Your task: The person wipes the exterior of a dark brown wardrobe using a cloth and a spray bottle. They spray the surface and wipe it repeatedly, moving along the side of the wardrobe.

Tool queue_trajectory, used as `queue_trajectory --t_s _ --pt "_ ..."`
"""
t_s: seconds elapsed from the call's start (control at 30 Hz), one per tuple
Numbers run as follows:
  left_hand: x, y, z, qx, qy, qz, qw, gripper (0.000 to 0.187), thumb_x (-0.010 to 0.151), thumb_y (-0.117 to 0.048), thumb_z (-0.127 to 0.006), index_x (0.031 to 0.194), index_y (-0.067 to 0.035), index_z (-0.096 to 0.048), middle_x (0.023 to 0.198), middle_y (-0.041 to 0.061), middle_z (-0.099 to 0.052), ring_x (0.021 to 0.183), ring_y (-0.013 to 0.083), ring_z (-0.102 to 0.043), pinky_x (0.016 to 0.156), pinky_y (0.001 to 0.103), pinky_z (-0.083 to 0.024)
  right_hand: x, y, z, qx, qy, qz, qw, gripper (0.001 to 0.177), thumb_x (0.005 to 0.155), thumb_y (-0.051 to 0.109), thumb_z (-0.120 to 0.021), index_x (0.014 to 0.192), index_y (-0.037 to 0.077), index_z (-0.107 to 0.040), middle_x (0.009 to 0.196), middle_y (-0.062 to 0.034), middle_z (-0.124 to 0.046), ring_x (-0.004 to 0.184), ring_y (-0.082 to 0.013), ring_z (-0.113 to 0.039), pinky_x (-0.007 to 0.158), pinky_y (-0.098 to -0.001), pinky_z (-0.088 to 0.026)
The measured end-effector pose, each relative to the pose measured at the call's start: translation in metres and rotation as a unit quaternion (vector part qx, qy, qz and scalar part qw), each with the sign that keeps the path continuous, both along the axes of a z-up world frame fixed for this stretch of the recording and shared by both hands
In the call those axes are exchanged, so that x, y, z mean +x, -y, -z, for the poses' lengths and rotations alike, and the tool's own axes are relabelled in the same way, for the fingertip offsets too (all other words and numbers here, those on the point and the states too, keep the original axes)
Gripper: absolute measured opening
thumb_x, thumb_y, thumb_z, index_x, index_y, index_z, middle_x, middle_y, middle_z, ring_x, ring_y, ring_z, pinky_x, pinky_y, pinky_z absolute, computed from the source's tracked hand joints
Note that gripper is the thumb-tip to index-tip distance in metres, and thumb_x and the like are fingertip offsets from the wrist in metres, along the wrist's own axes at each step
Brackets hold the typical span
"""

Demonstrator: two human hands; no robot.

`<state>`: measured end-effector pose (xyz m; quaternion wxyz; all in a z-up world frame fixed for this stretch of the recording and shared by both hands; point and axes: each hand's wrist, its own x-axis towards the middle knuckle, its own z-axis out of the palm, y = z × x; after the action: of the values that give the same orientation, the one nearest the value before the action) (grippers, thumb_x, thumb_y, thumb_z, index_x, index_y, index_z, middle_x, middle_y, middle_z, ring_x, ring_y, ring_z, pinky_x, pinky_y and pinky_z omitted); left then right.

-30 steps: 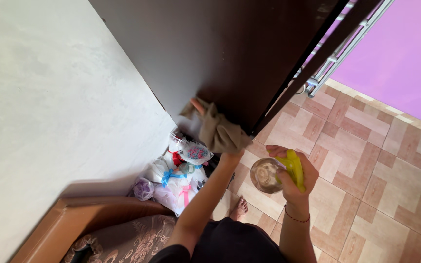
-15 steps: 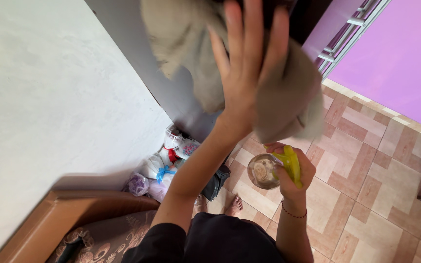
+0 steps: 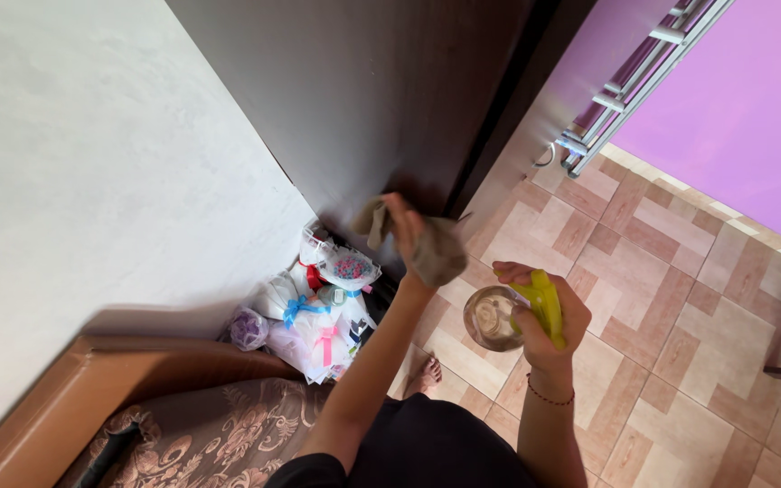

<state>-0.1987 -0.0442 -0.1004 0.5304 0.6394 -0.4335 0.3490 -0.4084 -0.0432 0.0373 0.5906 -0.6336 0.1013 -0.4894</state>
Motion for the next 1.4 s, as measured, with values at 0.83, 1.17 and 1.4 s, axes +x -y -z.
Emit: queue_trajectory --t_s 0.83,1.17,1.4 --pt "0.037 -0.029 -0.067 -0.053 -0.307 0.084 0.946 0.082 0.092 -0.003 -0.047 0.165 -0.003 -0.011 0.173 0.024 -0.013 0.161 0.0393 -0.015 0.131 0.051 -0.017 0.0 -0.007 0.012 -0.015 -0.011 -0.045 0.999 0.044 0.074 -0.017 -0.044 0.114 -0.009 -0.06 0.112 -0.0206 -0.069 0.119 -0.0387 -0.068 0.11 -0.0521 -0.055" --pt "0.056 -0.095 -0.132 0.189 -0.065 0.222 0.954 0.099 0.077 -0.015 -0.051 0.166 -0.001 -0.009 0.174 0.025 -0.004 0.164 0.0408 0.0 0.131 0.06 0.002 0.015 -0.012 0.009 -0.012 -0.023 -0.047 0.999 0.045 0.072 -0.018 -0.045 0.113 -0.008 -0.06 0.111 -0.0204 -0.069 0.119 -0.0389 -0.068 0.109 -0.0518 -0.054" --pt "0.033 -0.085 -0.099 0.192 -0.249 0.262 0.912 0.113 0.07 -0.025 -0.062 0.162 -0.002 0.0 0.168 0.026 0.021 0.156 0.0491 0.017 0.119 0.061 0.011 0.035 -0.02 0.009 0.004 -0.023 -0.058 0.998 0.045 0.073 -0.018 -0.045 0.113 -0.008 -0.06 0.111 -0.0196 -0.069 0.119 -0.0375 -0.068 0.113 -0.0528 -0.053"
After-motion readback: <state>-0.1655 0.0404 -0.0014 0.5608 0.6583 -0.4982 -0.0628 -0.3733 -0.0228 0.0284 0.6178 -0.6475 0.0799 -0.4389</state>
